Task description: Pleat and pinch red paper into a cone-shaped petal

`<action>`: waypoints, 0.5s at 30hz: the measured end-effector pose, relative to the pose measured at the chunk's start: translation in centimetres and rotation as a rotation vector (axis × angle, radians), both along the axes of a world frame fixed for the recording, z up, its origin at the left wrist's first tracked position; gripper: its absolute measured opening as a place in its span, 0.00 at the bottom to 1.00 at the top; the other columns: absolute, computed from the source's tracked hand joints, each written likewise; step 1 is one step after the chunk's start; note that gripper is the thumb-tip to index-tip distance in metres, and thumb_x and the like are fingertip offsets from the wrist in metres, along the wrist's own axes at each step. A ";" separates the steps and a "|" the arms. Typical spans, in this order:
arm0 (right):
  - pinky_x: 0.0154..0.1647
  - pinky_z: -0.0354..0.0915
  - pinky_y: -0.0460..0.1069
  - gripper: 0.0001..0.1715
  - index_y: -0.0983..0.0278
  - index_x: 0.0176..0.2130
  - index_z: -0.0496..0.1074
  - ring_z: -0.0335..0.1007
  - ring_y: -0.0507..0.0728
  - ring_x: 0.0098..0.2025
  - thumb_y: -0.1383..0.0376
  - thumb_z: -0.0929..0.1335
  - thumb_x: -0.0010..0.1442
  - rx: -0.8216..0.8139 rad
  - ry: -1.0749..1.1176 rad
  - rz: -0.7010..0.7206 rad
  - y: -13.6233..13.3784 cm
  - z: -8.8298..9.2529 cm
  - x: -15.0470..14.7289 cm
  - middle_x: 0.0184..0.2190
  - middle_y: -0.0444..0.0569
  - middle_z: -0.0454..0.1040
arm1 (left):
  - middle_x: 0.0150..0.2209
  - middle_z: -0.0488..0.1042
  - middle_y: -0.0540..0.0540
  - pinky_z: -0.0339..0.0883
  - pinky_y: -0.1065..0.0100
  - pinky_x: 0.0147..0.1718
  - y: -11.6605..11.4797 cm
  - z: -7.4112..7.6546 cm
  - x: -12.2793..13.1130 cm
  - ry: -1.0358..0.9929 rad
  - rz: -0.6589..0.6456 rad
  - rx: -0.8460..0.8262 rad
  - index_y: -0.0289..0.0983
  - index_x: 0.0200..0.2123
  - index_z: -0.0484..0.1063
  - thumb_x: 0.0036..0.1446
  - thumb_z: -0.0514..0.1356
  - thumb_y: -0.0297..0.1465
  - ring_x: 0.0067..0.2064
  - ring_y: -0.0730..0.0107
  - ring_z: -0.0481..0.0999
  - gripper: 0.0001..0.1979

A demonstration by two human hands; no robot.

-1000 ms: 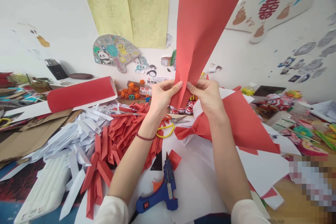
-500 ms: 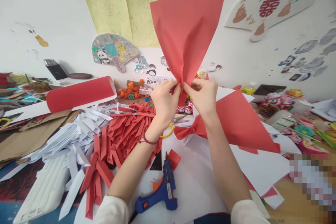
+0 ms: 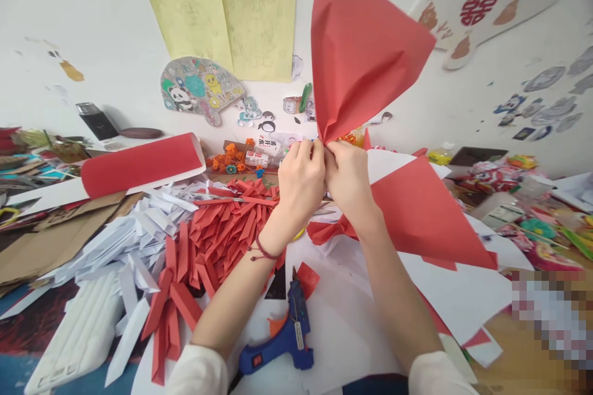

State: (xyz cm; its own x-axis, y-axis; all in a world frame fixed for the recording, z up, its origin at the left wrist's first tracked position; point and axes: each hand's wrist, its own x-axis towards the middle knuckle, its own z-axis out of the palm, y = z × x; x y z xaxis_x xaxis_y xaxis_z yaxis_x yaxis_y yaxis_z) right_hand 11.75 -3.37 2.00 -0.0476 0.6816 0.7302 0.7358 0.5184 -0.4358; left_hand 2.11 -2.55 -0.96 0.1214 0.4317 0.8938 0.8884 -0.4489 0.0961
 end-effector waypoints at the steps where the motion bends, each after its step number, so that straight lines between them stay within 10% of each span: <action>1: 0.29 0.47 0.50 0.20 0.61 0.23 0.51 0.52 0.52 0.24 0.72 0.61 0.65 -0.018 0.010 0.026 0.1 0.1 0.2 0.21 0.44 0.59 | 0.37 0.74 0.40 0.62 0.62 0.36 0.0 0.1 0.0 0.030 -0.009 -0.003 0.35 0.43 0.72 0.67 0.48 0.25 0.39 0.59 0.69 0.13; 8: 0.26 0.50 0.47 0.29 0.63 0.24 0.59 0.54 0.50 0.25 0.46 0.64 0.66 -0.166 0.288 0.413 1.5 0.1 2.6 0.21 0.42 0.57 | 0.52 0.72 0.32 0.64 0.54 0.48 -0.4 0.5 0.3 0.031 -0.126 -0.037 0.30 0.58 0.67 0.67 0.50 0.30 0.50 0.52 0.68 0.20; 15: 0.30 0.63 0.47 0.29 0.65 0.24 0.72 0.65 0.52 0.28 0.43 0.73 0.54 -0.162 0.635 0.558 3.9 -1.1 4.0 0.23 0.44 0.67 | 0.46 0.79 0.43 0.66 0.59 0.49 -0.2 1.4 -0.5 -0.289 -0.450 -0.057 0.40 0.42 0.79 0.65 0.58 0.33 0.47 0.60 0.75 0.10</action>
